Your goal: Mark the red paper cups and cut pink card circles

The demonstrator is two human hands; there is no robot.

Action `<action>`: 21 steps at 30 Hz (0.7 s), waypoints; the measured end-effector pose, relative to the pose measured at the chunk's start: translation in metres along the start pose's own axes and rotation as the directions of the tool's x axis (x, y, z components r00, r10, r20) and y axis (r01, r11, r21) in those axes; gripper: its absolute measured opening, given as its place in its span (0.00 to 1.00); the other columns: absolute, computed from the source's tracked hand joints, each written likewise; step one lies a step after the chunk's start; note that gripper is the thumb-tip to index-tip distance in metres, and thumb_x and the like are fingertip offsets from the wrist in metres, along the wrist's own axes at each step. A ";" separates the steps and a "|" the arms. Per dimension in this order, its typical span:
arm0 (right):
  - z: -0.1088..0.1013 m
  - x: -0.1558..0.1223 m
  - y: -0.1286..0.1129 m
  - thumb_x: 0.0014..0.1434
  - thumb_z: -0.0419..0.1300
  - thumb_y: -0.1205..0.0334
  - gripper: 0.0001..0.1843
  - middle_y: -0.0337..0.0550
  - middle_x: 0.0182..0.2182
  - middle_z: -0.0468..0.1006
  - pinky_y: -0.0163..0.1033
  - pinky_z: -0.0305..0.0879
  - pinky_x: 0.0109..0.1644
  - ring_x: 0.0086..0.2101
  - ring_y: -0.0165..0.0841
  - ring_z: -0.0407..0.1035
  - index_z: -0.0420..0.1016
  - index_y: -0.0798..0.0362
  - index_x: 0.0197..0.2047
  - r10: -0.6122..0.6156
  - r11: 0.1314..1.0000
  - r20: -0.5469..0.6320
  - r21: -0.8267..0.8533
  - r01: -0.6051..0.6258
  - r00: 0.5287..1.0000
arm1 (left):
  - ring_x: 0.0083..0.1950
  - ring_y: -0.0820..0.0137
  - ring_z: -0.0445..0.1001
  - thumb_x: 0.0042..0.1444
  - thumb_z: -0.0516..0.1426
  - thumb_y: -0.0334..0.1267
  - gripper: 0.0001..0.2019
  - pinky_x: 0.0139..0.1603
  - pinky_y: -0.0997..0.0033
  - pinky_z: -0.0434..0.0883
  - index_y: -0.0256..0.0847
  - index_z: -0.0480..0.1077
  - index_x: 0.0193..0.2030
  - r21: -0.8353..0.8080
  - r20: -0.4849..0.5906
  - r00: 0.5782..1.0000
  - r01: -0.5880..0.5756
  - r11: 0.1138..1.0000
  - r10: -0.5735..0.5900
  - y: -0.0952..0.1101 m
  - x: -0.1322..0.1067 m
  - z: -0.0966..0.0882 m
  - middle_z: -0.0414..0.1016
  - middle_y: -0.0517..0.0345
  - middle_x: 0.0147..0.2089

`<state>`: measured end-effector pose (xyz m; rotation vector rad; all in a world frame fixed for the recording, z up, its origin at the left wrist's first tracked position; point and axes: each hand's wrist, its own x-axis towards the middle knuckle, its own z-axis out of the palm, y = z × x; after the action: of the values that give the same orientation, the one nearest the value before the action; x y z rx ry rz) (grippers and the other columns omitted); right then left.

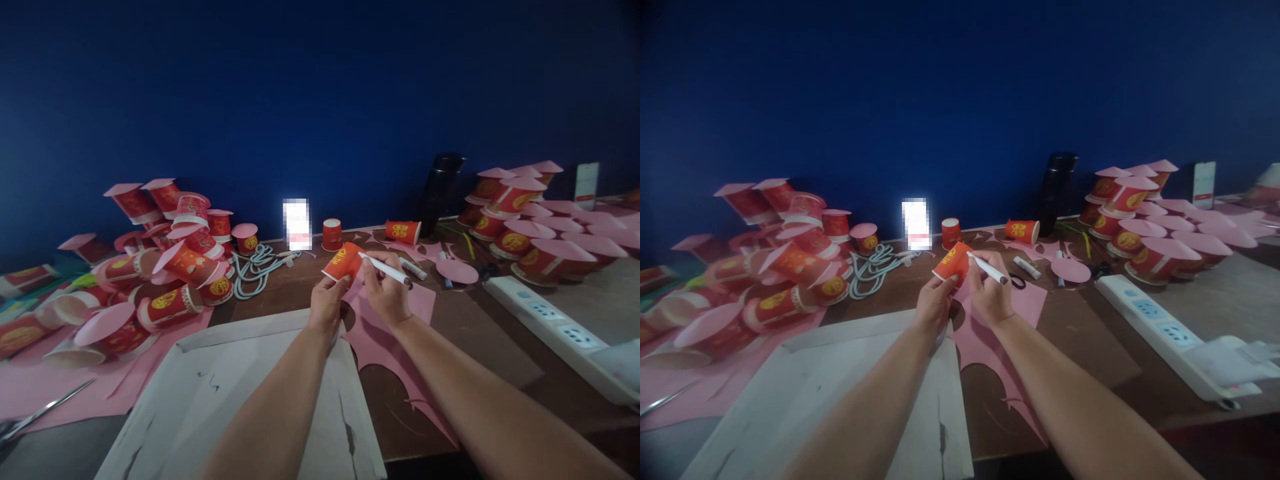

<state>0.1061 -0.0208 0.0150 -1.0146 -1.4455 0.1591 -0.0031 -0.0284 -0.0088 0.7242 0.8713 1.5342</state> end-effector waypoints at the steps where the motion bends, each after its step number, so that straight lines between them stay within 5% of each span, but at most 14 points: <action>1: 0.000 0.000 0.000 0.61 0.56 0.56 0.09 0.37 0.26 0.69 0.39 0.65 0.33 0.25 0.30 0.63 0.69 0.51 0.42 -0.005 1.000 -0.010 -0.009 0.005 1.000 | 0.33 0.74 0.72 0.43 0.65 0.37 0.11 0.38 0.74 0.67 0.38 0.77 0.35 -0.001 0.003 1.000 -0.002 1.000 0.002 0.000 0.000 0.000 0.77 0.55 0.33; 21: -0.001 0.003 0.007 0.61 0.55 0.57 0.09 0.41 0.31 0.72 0.39 0.67 0.34 0.28 0.30 0.67 0.70 0.52 0.41 -0.001 0.999 -0.021 -0.040 0.001 1.000 | 0.36 0.73 0.73 0.45 0.65 0.36 0.12 0.45 0.71 0.66 0.38 0.78 0.38 -0.002 0.076 0.997 -0.021 1.000 0.021 0.000 -0.003 0.002 0.78 0.54 0.36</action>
<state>0.1110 -0.0151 0.0129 -1.0449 -1.4353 0.1194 -0.0013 -0.0312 -0.0075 0.7880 0.8083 1.5160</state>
